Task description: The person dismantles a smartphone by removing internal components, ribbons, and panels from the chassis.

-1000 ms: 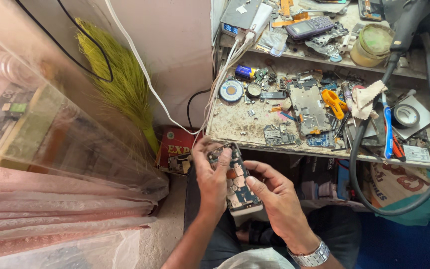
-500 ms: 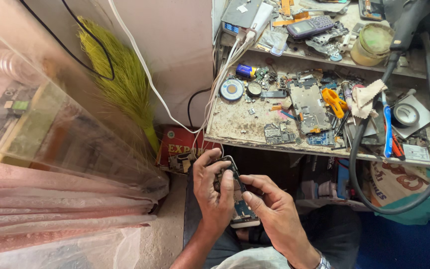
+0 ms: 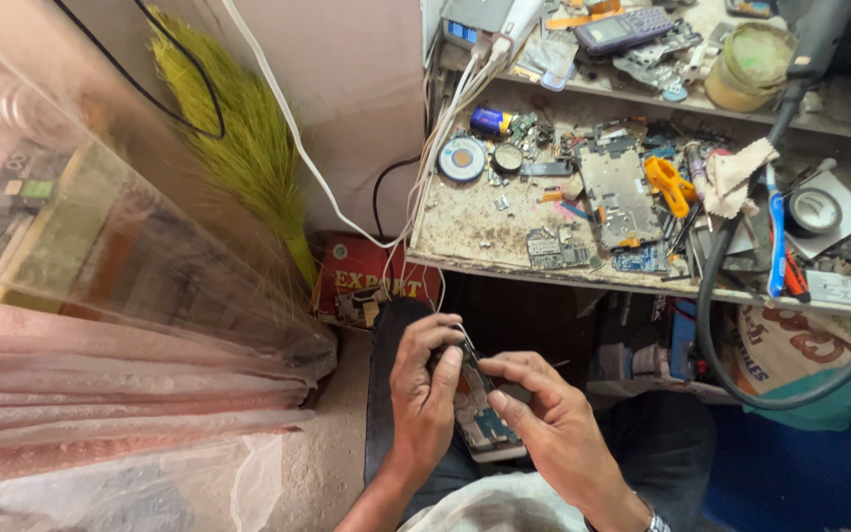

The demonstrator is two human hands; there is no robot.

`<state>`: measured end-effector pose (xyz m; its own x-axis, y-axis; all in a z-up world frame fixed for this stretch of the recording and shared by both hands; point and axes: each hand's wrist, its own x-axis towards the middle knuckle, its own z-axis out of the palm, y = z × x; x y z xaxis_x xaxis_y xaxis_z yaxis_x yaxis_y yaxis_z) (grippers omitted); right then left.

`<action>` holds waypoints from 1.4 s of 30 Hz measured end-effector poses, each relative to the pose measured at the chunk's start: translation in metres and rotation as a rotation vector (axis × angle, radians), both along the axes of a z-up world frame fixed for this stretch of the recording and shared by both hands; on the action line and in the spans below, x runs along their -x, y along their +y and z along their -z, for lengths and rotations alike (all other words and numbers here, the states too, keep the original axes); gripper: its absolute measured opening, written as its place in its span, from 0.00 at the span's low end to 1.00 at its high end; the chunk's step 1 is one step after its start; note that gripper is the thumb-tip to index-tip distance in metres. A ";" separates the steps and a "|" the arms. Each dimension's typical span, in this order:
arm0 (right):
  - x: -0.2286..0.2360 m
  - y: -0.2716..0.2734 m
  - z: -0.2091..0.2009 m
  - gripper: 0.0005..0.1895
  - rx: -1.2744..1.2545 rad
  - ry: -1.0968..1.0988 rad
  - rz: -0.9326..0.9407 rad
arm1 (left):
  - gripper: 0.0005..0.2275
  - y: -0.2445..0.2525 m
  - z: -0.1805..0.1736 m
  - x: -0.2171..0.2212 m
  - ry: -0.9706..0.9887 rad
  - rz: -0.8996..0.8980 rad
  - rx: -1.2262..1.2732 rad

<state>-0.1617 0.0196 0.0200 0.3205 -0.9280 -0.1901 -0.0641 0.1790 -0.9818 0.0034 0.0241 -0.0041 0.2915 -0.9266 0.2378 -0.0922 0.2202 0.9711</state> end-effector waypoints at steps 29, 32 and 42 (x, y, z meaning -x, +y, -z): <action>0.028 0.030 0.027 0.45 -0.685 -0.400 -0.272 | 0.03 0.034 0.023 0.016 0.248 0.143 -0.035; 0.029 0.029 0.026 0.46 -0.620 -0.366 -0.240 | 0.05 0.035 0.025 0.012 0.385 0.221 -0.062; 0.023 0.027 0.020 0.46 -0.552 -0.307 -0.208 | 0.06 0.030 0.020 0.003 0.431 0.288 0.037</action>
<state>-0.1844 0.0462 0.0002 0.5975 -0.6337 -0.4913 0.1165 0.6748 -0.7288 -0.0001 0.0542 -0.0239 0.1044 -0.9769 0.1866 0.3840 0.2127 0.8985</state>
